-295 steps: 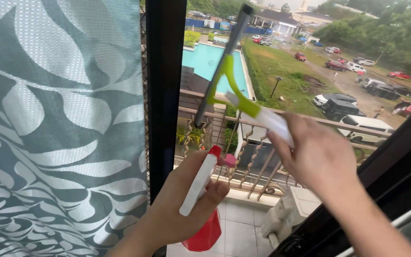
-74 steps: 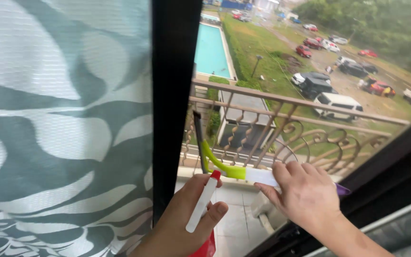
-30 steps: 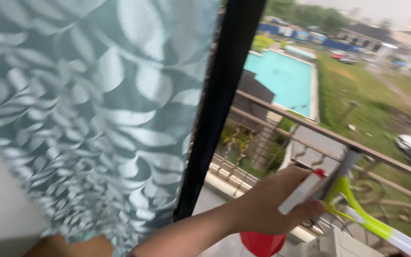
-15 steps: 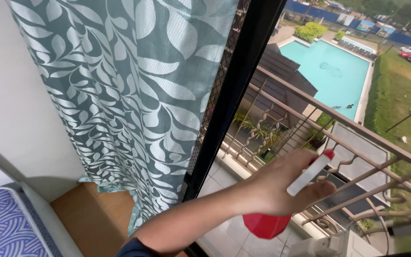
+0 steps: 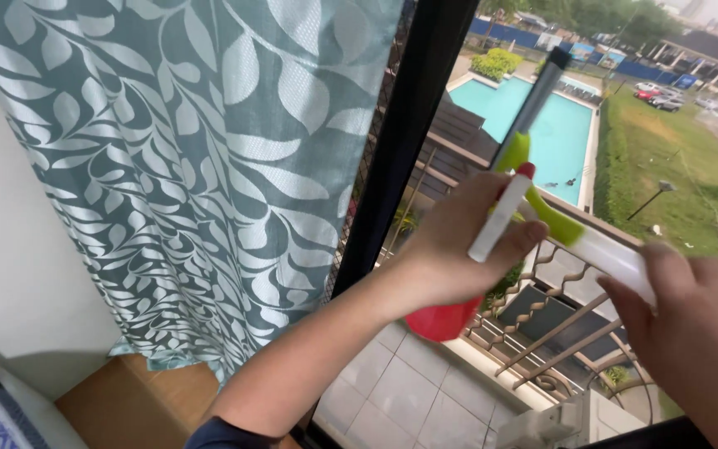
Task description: Cleaning a sliding glass door or window using a spray bottle and a squeegee.
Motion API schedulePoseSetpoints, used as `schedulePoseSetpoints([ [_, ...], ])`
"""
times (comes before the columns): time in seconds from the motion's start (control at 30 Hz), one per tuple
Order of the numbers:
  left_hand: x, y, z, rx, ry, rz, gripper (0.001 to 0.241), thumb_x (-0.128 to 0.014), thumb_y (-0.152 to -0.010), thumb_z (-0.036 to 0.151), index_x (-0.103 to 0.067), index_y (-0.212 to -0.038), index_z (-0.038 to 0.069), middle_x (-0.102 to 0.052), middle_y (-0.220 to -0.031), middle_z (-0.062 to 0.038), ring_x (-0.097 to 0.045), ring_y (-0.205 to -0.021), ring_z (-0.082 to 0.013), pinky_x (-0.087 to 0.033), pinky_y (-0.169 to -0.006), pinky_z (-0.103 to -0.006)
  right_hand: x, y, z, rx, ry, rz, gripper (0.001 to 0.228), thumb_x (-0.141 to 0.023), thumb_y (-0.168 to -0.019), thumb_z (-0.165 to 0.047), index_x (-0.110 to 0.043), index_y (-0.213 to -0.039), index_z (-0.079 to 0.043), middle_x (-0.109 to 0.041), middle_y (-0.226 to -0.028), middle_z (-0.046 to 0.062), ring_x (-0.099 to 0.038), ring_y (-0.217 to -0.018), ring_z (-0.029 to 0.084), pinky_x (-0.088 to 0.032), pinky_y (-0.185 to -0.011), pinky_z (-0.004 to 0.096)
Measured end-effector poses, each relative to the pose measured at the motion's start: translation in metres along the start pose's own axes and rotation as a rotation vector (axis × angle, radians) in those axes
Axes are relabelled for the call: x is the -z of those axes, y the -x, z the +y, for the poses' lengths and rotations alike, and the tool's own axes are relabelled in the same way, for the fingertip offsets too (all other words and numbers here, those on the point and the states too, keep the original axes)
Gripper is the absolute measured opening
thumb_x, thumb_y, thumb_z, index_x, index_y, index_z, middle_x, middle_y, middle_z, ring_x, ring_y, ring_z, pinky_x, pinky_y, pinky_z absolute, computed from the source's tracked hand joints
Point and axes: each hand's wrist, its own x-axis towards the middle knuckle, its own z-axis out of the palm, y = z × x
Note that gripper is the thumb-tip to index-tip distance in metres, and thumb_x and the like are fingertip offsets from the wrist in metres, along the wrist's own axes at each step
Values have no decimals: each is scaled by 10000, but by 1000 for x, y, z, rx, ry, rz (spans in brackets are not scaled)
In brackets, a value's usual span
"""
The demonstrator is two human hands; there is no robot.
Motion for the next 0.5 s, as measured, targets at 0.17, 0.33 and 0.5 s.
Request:
schedulePoseSetpoints([
  [0.17, 29, -7, -1, 46, -18, 59, 500, -671, -941, 384, -598, -1276, 20, -734, -1071, -150, -752, -963, -256, -590, -810, -367, 12, -43, -27, 50, 203, -104, 404, -736, -921, -434, -735, -1127, -87, -679, -770, 142, -693, -649, 302, -563, -592, 391],
  [0.33, 35, -13, -22, -114, 15, 21, 437, -667, -1002, 371, -619, -1250, 16, -754, -1032, -123, -762, -945, -221, -603, -832, -355, -24, -64, -9, 179, 180, 141, 452, -777, -942, -383, -739, -1239, -45, -655, -863, 183, -649, -704, 317, -546, -660, 423],
  [0.5, 30, -20, -9, -66, 82, 4, 483, -661, -986, 390, -583, -1283, 18, -731, -997, -105, -749, -896, -203, -590, -779, -344, -50, -75, 43, 163, -42, 136, 405, -831, -968, -245, -715, -1270, -1, -645, -837, 220, -639, -684, 328, -524, -638, 418],
])
